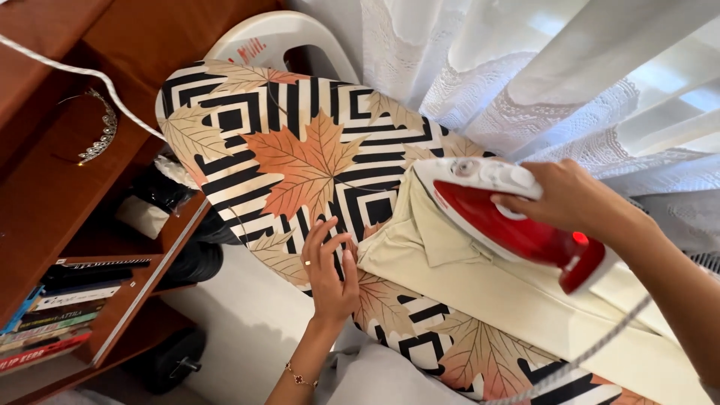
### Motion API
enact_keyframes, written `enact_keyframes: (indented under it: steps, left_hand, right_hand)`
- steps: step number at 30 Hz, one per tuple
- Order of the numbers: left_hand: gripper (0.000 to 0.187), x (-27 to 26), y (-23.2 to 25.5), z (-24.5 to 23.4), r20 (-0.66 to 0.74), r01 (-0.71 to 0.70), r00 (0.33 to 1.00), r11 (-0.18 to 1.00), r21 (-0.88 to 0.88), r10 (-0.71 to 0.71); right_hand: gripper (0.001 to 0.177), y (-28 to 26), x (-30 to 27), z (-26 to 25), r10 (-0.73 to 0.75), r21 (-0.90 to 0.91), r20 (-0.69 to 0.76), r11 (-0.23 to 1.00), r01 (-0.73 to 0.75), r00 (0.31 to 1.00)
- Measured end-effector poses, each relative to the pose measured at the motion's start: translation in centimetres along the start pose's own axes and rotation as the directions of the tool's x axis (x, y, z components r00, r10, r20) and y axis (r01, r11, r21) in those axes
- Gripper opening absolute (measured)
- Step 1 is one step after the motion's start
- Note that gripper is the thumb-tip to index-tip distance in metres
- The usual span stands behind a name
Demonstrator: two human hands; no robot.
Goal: The recorder irons a light-colored garment on an ironing board and then folds it neatly.
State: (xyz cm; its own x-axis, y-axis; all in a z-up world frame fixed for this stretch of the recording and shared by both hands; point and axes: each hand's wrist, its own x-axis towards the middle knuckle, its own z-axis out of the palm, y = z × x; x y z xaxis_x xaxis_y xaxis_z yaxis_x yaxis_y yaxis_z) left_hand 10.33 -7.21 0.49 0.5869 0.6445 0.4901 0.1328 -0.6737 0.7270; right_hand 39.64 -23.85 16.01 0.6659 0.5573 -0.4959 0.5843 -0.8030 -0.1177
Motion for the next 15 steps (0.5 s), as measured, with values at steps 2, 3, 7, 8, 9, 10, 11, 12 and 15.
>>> enact_keyframes:
  steps: [2, 3, 7, 8, 9, 10, 11, 12, 15]
  left_hand:
    - [0.026, 0.1, 0.1, 0.2, 0.02, -0.007, 1.0, 1.0, -0.004, 0.007]
    - [0.027, 0.2, 0.2, 0.3, 0.033, -0.011, 0.999, 1.0, -0.007, 0.011]
    - [0.028, 1.1, 1.3, 1.0, 0.087, -0.028, 0.996, 0.999, -0.021, 0.03]
    - [0.032, 1.3, 1.5, 1.1, 0.129, -0.081, 0.989, 0.996, 0.031, 0.077]
    - [0.036, 1.6, 1.8, 1.2, 0.172, -0.137, 0.978, 0.987, 0.081, 0.121]
    - [0.036, 1.7, 2.0, 1.4, 0.176, -0.137, 0.977, 0.987, 0.079, 0.122]
    - [0.04, 1.9, 2.3, 1.6, 0.227, -0.165, 0.963, 0.983, 0.085, 0.142]
    - [0.045, 2.0, 2.5, 1.7, 0.278, -0.192, 0.947, 0.977, 0.091, 0.16]
    - [0.048, 1.7, 2.7, 2.6, 0.374, -0.228, 0.91, 0.969, 0.091, 0.178]
  right_hand:
    - [0.059, -0.8, -0.2, -0.6, 0.008, 0.011, -0.017, 1.0, -0.008, 1.0]
    - [0.058, -1.2, -0.3, -1.0, 0.011, 0.017, -0.035, 1.0, -0.011, 0.999]
    - [0.059, 0.8, -0.3, -0.2, -0.028, -0.003, -0.055, 1.0, 0.028, 0.998]
    - [0.058, 1.3, -0.6, 0.0, -0.031, 0.02, -0.043, 0.999, 0.032, 0.999]
    - [0.058, 1.8, -0.8, 0.2, -0.034, 0.043, -0.031, 0.998, 0.035, 0.999]
    - [0.058, 2.7, -1.3, 0.5, -0.031, 0.045, -0.03, 0.998, 0.032, 0.999]
    - [0.059, 3.5, -1.6, 0.8, -0.017, 0.03, -0.011, 0.999, 0.017, 1.0]
    - [0.061, 4.3, -2.0, 1.1, -0.004, 0.014, 0.008, 1.0, 0.004, 1.0]
    - [0.074, 5.8, -3.6, 1.5, 0.148, -0.056, 0.146, 0.988, -0.141, 0.978]
